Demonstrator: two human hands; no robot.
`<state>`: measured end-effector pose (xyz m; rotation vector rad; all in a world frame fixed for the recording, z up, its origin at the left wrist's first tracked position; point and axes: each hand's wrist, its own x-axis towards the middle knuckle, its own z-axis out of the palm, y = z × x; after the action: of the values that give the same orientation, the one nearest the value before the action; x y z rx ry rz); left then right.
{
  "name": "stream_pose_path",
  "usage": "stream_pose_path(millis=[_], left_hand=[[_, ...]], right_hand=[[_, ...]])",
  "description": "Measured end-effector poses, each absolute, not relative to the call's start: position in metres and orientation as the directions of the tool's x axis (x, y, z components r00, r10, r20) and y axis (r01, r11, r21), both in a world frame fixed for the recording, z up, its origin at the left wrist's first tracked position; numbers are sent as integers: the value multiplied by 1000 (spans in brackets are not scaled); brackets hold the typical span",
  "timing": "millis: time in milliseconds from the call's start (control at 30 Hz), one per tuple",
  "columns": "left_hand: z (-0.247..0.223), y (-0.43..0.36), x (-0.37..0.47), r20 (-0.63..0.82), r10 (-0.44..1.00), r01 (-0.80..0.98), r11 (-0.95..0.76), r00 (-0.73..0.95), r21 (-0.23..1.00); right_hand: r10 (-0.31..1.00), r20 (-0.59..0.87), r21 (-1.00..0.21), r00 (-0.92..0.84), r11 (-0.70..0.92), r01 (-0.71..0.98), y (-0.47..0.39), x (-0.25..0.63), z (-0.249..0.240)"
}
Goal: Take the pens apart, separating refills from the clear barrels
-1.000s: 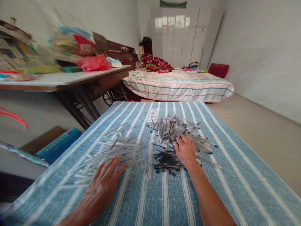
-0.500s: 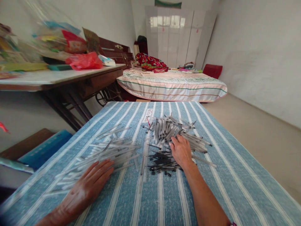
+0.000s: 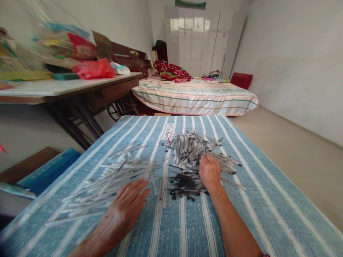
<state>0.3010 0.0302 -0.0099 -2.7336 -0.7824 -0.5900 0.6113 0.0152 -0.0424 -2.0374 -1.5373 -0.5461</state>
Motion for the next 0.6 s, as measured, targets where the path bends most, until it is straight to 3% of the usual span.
stream_pose_path(millis=[200,600], left_hand=[[-9,34,353,276,450,462,-887,849,24],[-17,35,359,335,527,523,-845,781,110]], right_hand=[[684,673,-186,280,-210,960,10,614,-35],[653,699,-211,292,-202,956,7,621,-31]])
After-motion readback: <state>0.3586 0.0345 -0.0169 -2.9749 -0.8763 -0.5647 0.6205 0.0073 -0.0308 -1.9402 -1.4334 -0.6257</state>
